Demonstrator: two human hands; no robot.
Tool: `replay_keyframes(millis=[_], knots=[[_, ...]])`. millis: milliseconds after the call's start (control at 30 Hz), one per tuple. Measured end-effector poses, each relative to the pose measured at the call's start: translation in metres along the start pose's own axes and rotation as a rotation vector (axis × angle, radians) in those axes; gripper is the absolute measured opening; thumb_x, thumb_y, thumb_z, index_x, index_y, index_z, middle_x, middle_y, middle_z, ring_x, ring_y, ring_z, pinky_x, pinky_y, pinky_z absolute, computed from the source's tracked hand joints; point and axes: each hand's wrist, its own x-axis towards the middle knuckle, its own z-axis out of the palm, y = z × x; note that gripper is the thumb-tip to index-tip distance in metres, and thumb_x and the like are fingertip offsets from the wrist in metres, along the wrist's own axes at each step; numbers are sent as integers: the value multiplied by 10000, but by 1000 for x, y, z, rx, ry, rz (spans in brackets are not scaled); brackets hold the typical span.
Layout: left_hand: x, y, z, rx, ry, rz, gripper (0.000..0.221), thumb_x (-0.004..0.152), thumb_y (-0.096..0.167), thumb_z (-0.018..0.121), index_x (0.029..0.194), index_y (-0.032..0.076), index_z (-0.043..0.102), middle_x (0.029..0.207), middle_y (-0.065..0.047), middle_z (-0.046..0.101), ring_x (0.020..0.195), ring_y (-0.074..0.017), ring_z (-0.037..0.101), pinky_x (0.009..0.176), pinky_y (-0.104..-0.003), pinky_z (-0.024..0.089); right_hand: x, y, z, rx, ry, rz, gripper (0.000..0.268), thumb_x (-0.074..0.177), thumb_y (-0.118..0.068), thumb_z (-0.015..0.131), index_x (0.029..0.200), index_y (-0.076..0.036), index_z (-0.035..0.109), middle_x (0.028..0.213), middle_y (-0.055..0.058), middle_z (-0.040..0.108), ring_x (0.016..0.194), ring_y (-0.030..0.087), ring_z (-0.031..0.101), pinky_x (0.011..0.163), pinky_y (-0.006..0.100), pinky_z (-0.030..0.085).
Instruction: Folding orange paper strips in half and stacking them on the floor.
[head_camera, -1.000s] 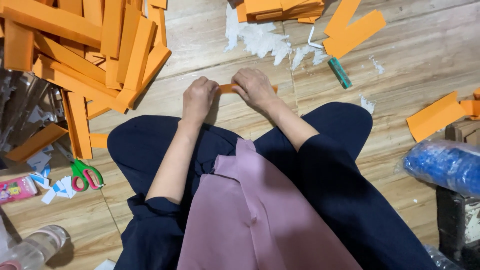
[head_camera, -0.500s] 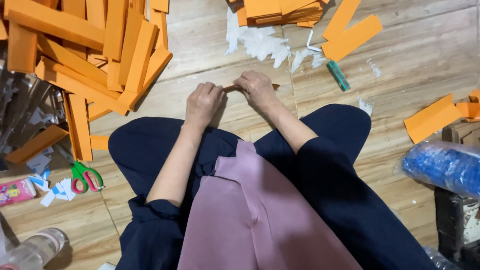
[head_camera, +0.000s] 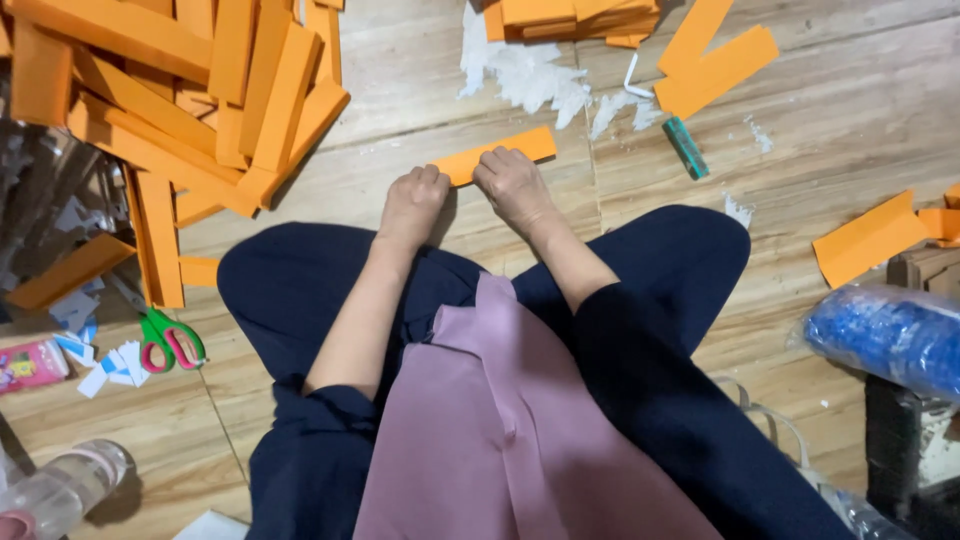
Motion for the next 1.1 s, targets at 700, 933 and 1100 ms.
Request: replay_keyframes(millis=[700, 933, 1100], knots=[[24, 2, -27, -708, -350, -975, 81, 738, 166, 699, 672, 165, 653, 604, 15, 579, 633, -228, 618, 613, -337, 488, 8, -2, -4, 447, -261, 642, 110, 728, -228, 732, 690, -198, 633, 659, -61, 550, 737, 159, 542, 731, 292, 377], [38, -1, -11, -595, -464, -964, 169, 658, 127, 741, 582, 125, 589, 548, -44, 579, 616, -297, 627, 575, -387, 495, 3, 14, 35, 394, -444, 767, 147, 636, -206, 770, 627, -197, 623, 549, -57, 532, 651, 189, 554, 694, 323, 429], [47, 64, 4, -332, -157, -566, 120, 737, 151, 648, 765, 56, 579, 716, -87, 501, 735, -267, 600, 617, -375, 541, 8, 14, 16, 387, -393, 659, 127, 730, -86, 656, 641, -145, 588, 611, 30, 538, 701, 257, 555, 694, 349, 404]])
